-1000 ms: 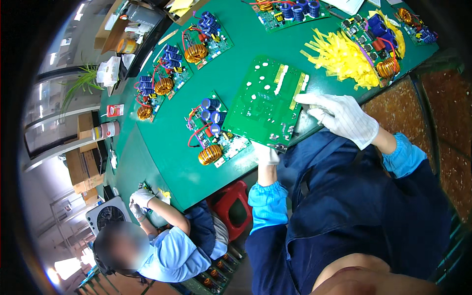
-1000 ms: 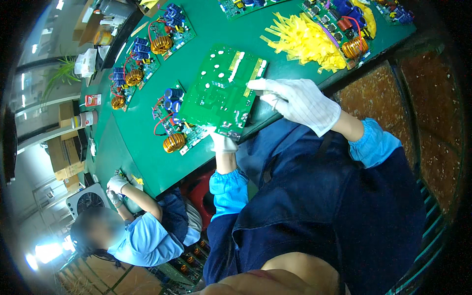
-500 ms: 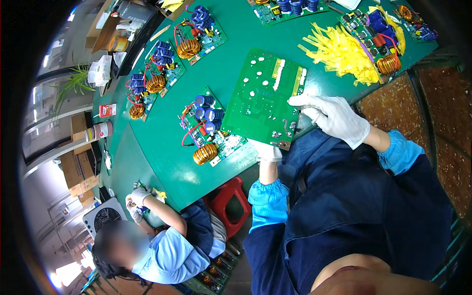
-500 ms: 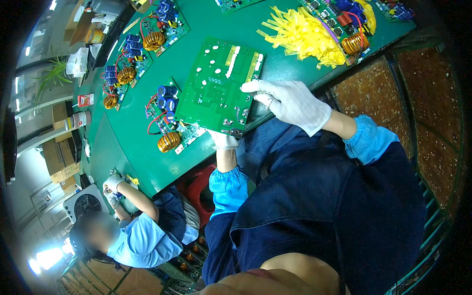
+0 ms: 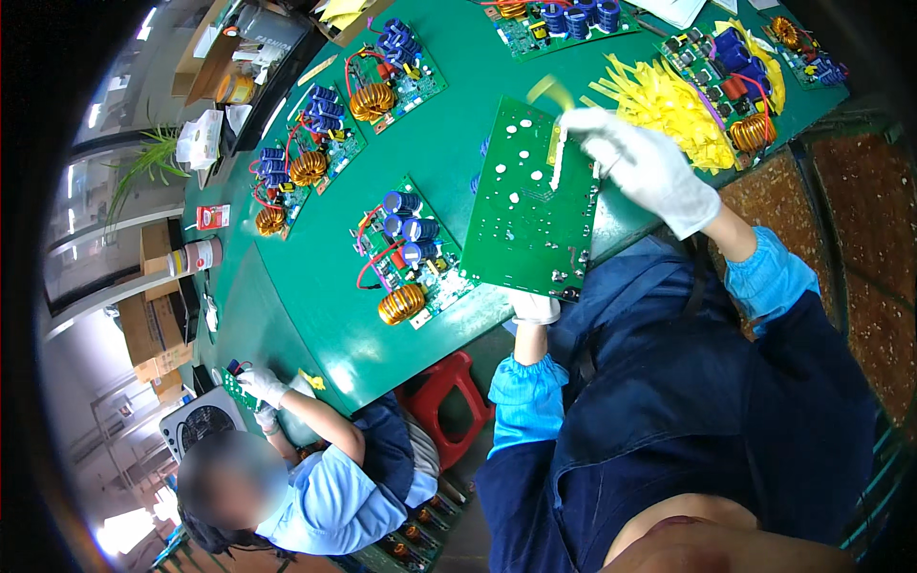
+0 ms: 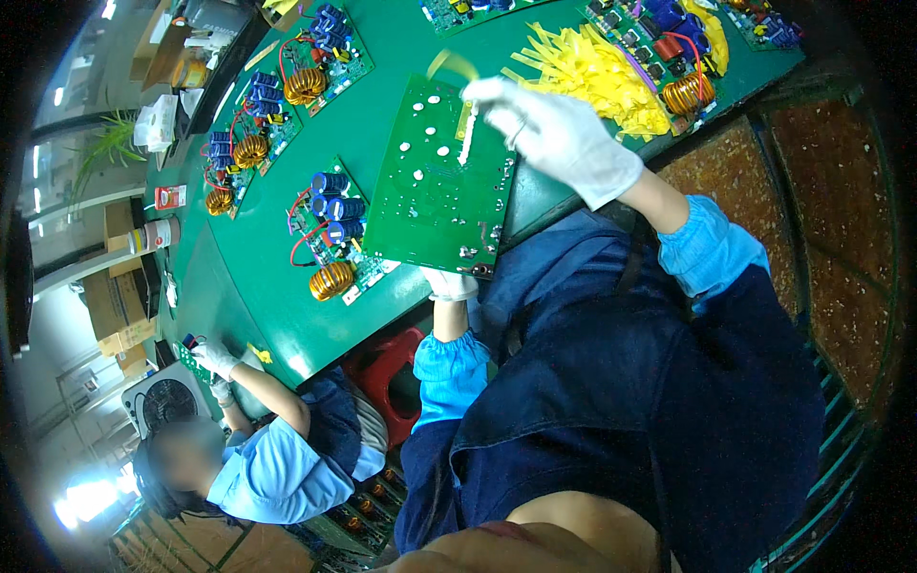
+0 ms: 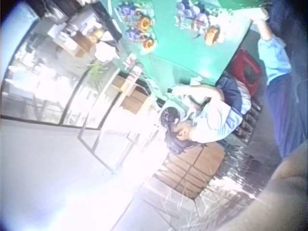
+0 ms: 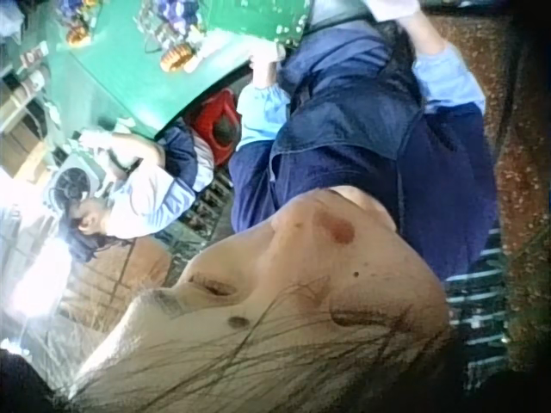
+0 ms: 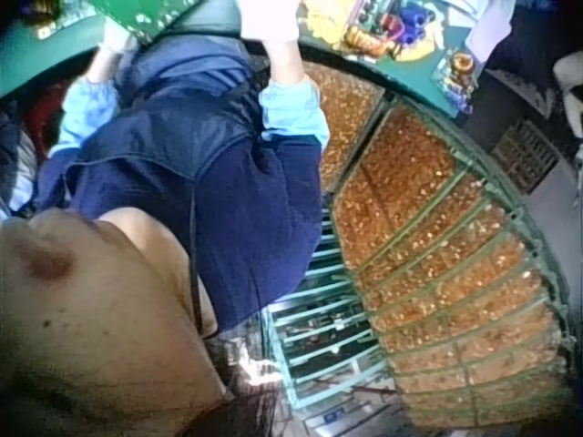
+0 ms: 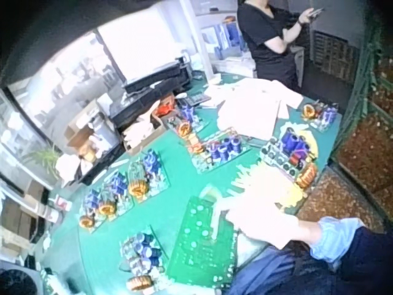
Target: Assembling and inspecting electronic components on printed circuit boards at a factory workbench.
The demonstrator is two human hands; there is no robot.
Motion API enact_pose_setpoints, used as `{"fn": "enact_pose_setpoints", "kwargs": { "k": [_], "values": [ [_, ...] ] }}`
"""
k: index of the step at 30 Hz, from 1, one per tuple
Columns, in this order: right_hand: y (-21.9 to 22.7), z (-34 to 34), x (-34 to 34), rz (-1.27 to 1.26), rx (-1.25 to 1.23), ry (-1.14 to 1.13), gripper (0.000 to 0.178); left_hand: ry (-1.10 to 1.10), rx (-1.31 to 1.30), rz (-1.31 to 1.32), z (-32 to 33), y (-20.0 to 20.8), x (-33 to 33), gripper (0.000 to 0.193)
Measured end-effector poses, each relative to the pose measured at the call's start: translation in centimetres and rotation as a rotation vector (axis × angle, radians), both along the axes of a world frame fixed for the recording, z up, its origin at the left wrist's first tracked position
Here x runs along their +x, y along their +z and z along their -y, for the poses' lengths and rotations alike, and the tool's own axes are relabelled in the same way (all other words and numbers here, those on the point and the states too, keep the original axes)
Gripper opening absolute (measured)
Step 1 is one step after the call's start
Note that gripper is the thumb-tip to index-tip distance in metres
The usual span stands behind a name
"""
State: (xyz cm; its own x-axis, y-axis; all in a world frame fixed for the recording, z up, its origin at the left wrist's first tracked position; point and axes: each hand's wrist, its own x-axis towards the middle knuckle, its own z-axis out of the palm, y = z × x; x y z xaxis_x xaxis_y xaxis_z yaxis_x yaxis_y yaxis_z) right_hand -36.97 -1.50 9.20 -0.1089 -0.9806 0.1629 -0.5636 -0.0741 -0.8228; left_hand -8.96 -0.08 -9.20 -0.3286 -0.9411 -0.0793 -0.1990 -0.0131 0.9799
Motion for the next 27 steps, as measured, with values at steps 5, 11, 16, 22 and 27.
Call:
{"fn": "enact_pose_setpoints", "kwargs": {
  "k": [5, 11, 16, 22, 27],
  "values": [
    [0.9, -0.2, 0.0, -0.246, -0.033, 0.184, 0.039, 0.006, 0.041, -0.037, -0.4, 0.4, 0.6, 0.060],
    [0.9, -0.3, 0.5, -0.204, 0.097, 0.199, 0.042, 0.007, 0.101, -0.087, -1.0, 0.6, 1.2, 0.060],
    [-0.4, -1.2, 2.4, -0.278, 0.027, 0.064, 0.040, 0.013, 0.138, -0.124, -1.1, 1.1, 1.7, 0.060],
    [-1.6, -1.6, 3.4, -0.316, -0.153, -0.059, 0.040, 0.010, 0.190, -0.178, -1.1, 1.4, 1.7, 0.060],
    [-4.3, 0.1, 2.8, 0.087, -0.212, -0.033, 0.033, 0.007, 0.229, -0.224, -0.9, 1.7, 1.5, 0.059]
  ]
}}
